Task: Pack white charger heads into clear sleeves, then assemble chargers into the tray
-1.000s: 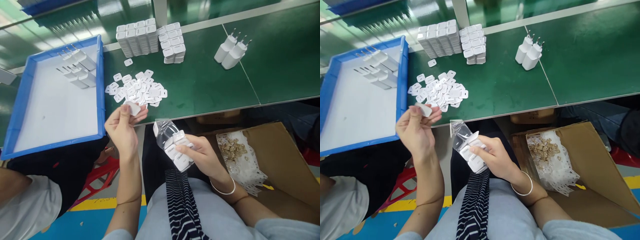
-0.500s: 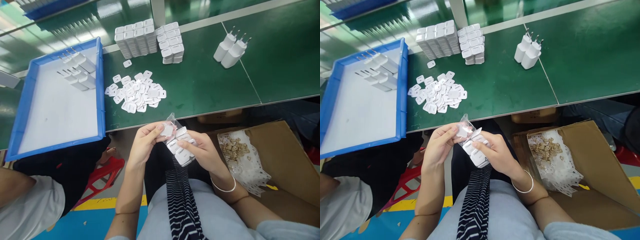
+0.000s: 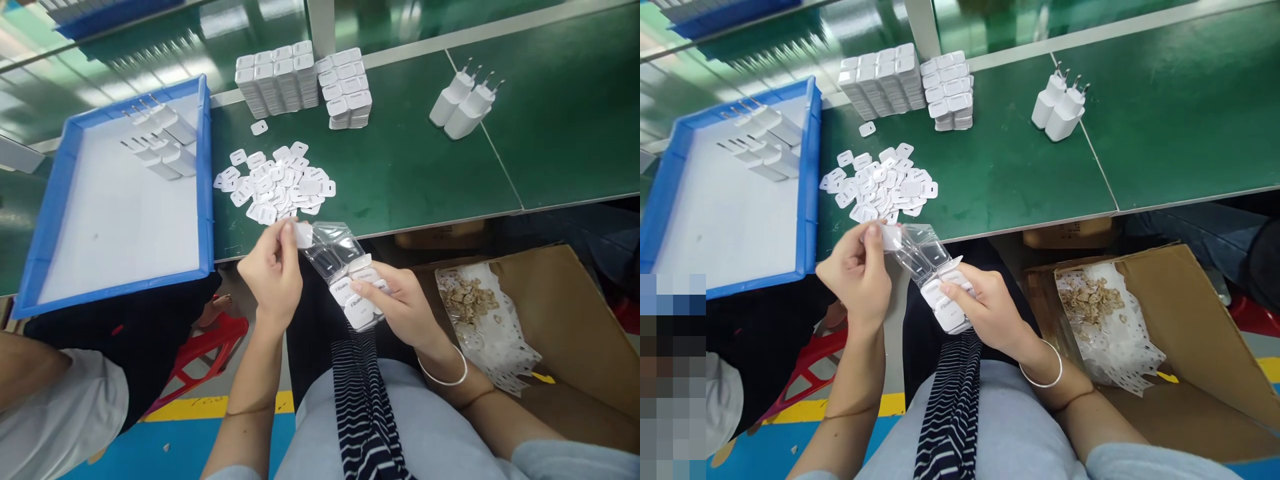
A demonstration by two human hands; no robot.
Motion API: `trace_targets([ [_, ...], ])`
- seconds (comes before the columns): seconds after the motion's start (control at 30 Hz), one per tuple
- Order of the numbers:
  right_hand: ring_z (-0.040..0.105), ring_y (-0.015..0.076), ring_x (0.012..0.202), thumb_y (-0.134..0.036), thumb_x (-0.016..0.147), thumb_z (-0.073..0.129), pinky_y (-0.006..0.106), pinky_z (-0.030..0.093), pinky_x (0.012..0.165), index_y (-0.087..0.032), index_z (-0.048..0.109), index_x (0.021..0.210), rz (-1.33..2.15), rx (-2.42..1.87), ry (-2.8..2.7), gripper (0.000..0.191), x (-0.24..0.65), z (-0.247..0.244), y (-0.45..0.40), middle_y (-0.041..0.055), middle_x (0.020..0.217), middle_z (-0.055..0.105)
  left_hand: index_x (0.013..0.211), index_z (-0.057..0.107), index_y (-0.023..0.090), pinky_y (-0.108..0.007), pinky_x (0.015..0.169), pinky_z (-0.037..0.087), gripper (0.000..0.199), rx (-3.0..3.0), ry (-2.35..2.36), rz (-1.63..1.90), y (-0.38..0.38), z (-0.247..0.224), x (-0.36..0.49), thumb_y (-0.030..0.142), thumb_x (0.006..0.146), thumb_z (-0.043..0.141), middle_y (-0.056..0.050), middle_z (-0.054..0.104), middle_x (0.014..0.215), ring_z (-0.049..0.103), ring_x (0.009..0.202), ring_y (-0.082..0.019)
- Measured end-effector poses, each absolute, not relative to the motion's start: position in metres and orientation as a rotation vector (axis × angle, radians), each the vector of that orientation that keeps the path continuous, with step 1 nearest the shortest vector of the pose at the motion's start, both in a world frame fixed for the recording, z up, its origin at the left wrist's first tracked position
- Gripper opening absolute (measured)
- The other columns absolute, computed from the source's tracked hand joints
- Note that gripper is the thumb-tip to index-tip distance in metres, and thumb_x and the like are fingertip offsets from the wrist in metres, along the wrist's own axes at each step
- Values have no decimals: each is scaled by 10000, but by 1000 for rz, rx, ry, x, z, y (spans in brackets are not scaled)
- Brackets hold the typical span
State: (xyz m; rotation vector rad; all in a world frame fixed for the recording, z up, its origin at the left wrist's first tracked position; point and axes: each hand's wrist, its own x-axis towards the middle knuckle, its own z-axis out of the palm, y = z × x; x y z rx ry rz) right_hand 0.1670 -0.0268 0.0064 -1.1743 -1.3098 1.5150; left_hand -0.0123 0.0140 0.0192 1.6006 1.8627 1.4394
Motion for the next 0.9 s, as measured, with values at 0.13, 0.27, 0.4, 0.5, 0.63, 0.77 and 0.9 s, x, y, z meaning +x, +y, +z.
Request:
trace_targets([
  [0.13, 515, 97, 527, -330, 895, 648, 203, 411, 476, -174, 688, 857, 1521, -1187, -1212, 166, 171, 4, -31, -16, 641, 618, 1116, 678, 172, -336, 952, 472, 360, 1820, 2066, 1480, 66, 18, -39, 390, 1002, 415, -70, 717, 1094, 665, 1051, -211],
  [0.27, 537, 103, 541, -354, 870, 681, 202, 433, 479, -178, 709, 895, 1539, -1211, -1109, 180, 174, 0, -30, -8, 668, 640, 1227, 611, 185, -450, 1145, 319, 294, 1910, 2070, 1100, 113, 19, -57, 293, 978, 495, -61, 626, 1321, 443, 1384, -265],
  [0.4, 550, 108, 550, -383, 839, 710, 203, 449, 485, -173, 717, 862, 1564, -1227, -999, 211, 172, -4, -23, 1, 671, 645, 1133, 676, 169, -603, 1202, 141, 352, 1990, 1950, 781, 129, 18, -58, 424, 969, 499, -107, 610, 1349, 324, 1450, -366],
  [0.5, 536, 97, 523, -392, 819, 727, 188, 433, 460, -164, 719, 811, 1571, -1238, -974, 228, 171, -5, -18, -3, 632, 634, 1285, 618, 186, -614, 1213, 31, 479, 2036, 1959, 831, 118, 26, -51, 510, 976, 447, -72, 464, 1510, 196, 1498, -372],
  [0.63, 547, 95, 536, -360, 787, 758, 177, 431, 462, -159, 727, 783, 1564, -1243, -985, 204, 169, -5, -12, -4, 641, 652, 1368, 531, 375, -458, 1239, 237, 383, 2330, 1611, 1248, 73, 41, -31, 407, 999, 433, 29, 446, 1525, 328, 1469, -228],
  [0.77, 545, 84, 561, -348, 819, 726, 169, 439, 494, -159, 728, 803, 1599, -1128, -1007, 189, 171, -5, -10, -4, 680, 664, 1297, 592, 297, -533, 1188, 329, 356, 2617, 1040, 928, 28, 36, -16, 281, 941, 573, -21, 545, 1447, 414, 1420, -272],
  [0.9, 592, 98, 638, -306, 786, 765, 177, 493, 561, -173, 717, 859, 1711, -1020, -1029, 159, 176, -2, -14, -4, 755, 680, 1236, 622, 208, -546, 1189, 308, 304, 2469, 1178, 800, 16, 22, -17, 186, 937, 567, -65, 625, 1353, 452, 1393, -259],
])
